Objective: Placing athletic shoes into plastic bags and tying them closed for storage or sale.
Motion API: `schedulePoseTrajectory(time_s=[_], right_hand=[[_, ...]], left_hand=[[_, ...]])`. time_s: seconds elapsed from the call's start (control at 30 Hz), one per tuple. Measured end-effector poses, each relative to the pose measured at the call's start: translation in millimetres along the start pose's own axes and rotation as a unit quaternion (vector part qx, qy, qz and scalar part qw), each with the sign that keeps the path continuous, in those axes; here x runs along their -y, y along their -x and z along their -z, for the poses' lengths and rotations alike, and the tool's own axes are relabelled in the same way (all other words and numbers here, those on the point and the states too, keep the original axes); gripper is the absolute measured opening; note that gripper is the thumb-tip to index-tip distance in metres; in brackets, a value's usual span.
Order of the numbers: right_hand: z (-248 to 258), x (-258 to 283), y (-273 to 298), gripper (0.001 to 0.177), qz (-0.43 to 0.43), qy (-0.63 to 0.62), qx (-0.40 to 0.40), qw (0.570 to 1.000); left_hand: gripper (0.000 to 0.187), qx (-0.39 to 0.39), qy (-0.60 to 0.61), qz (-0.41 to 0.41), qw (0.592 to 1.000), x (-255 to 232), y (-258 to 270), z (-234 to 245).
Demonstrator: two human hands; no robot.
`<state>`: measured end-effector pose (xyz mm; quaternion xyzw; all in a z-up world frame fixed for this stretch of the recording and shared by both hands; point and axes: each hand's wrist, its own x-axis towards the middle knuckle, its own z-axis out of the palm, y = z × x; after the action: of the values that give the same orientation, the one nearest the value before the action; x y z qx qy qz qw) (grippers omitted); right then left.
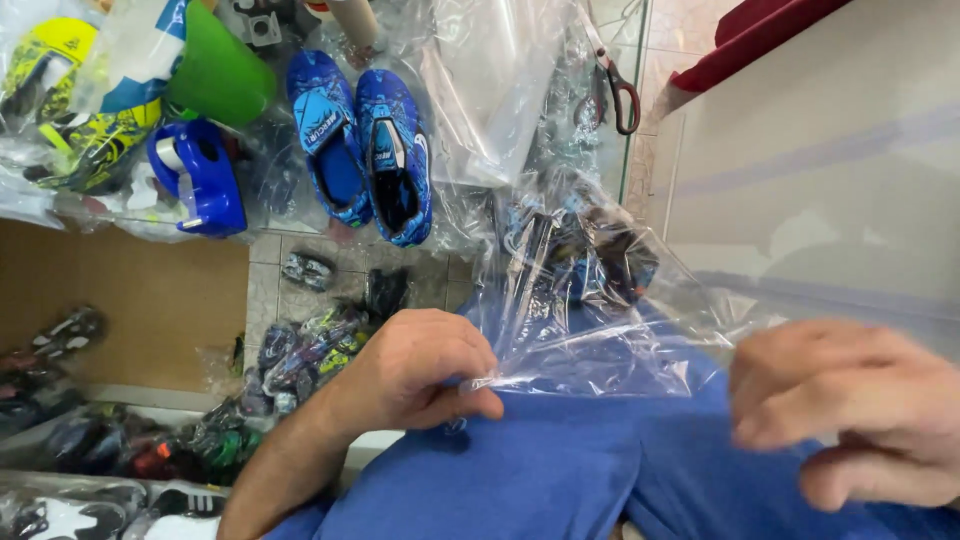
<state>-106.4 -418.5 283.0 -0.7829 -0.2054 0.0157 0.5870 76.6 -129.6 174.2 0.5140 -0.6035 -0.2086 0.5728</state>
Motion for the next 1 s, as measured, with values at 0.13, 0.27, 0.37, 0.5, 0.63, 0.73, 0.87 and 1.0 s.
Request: schedulePoseTrajectory(time_s=[0.13, 0.27, 0.37, 0.5, 0.63, 0.73, 0.87, 1.0], right_hand=[[7, -41, 49, 0.085, -0.082, 0.355, -0.041, 0.93], [-1, -66, 49, 0.067, -0.225, 0.552, 0.048, 0.801], [9, -66, 48, 0.023, -0.205, 0.571, 0.115, 0.786], [25, -68, 64, 0.022, -0.205, 0.574, 0.183, 0.771], [34, -68, 66, 0.026, -0.167, 0.569, 0.164, 0.788], [40, -57, 43, 0.03, -0.116, 0.558, 0.163, 0.805], [42, -42, 2, 0.038, -0.027, 0.394, 0.109, 0.912], [35, -41, -24, 0.04, -0.001, 0.12, 0.132, 0.984]], left_hand=[[0.018, -0.014, -0.042, 0.005, 0.999, -3, 11, 1], [0.031, -0.024, -0.1, 0.01, 0.995, -9, 21, 1], [0.038, -0.026, -0.158, 0.022, 0.987, -16, 22, 4], [0.035, -0.025, -0.336, 0.013, 0.941, -23, 22, 16], [0.014, -0.028, -0.442, 0.008, 0.896, -24, 21, 26], [0.031, -0.014, -0.548, 0.042, 0.835, -37, 18, 38], [0.039, 0.003, -0.574, 0.086, 0.814, -64, 7, 58], [0.039, 0.059, -0.407, 0.138, 0.901, -68, 13, 77]])
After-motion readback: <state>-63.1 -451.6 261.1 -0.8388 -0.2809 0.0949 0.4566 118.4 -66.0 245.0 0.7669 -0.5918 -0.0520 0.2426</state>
